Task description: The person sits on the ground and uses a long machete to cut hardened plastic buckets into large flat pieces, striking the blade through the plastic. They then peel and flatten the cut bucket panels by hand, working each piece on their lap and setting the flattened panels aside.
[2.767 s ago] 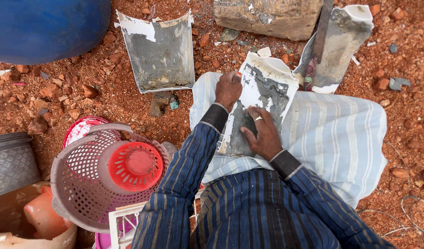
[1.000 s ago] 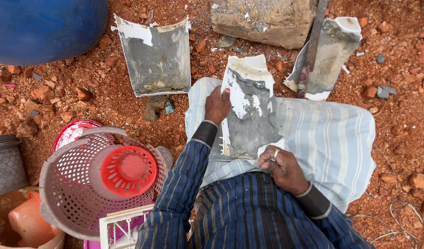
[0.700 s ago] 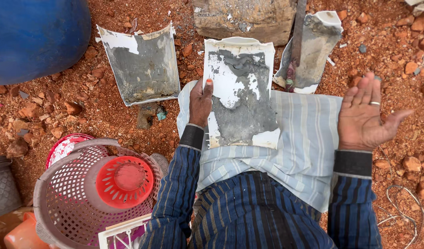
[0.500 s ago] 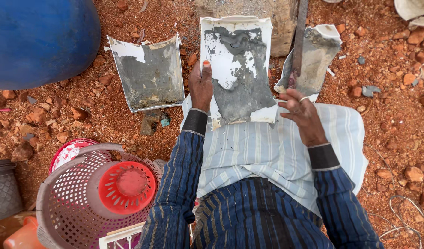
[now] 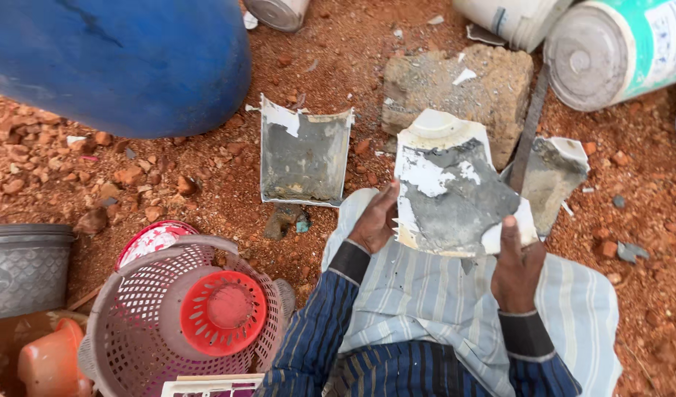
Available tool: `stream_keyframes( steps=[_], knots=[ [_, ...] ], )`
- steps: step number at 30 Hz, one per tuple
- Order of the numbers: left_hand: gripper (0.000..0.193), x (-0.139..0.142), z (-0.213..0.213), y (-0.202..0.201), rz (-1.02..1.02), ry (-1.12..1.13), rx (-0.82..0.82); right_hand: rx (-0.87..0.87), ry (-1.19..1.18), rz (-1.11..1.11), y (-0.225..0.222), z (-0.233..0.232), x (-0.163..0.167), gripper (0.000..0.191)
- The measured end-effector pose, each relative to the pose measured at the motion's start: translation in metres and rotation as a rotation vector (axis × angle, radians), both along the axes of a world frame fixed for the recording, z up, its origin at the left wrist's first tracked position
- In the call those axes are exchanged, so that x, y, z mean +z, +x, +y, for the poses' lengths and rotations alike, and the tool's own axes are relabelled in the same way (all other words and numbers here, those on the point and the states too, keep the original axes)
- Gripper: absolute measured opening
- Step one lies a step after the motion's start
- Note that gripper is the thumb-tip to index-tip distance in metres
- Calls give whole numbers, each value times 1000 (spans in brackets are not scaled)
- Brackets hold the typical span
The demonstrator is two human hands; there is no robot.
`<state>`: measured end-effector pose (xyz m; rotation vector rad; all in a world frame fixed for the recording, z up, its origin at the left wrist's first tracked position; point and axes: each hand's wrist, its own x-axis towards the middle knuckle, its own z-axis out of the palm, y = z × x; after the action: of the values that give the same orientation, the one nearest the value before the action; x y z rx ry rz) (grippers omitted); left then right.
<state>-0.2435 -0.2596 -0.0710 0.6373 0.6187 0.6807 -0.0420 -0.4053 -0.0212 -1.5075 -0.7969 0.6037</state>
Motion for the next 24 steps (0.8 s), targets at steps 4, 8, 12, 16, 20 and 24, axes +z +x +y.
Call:
stream_keyframes(
  steps=[4, 8, 12, 16, 20, 24],
  knots=[
    [83, 75, -51, -37, -362, 272, 120, 201, 371, 151, -18, 37, 47, 50],
    [84, 127, -44, -53, -157, 604, 259, 326, 645, 98, -83, 147, 171, 47],
    [81, 133, -33, -42, 26, 538, 356, 1182, 756, 533, -166, 278, 325, 75],
    [65, 100, -20, -25, 126, 448, 377, 1152, 737, 225, -172, 262, 304, 56],
    [50, 46, -4, -6, 248, 441, 424, 737, 331, -661, -86, 193, 125, 35],
    [49, -10, -23, 26, 351, 338, 186, 145, -35, -47, 37, 152, -33, 28]
  ],
)
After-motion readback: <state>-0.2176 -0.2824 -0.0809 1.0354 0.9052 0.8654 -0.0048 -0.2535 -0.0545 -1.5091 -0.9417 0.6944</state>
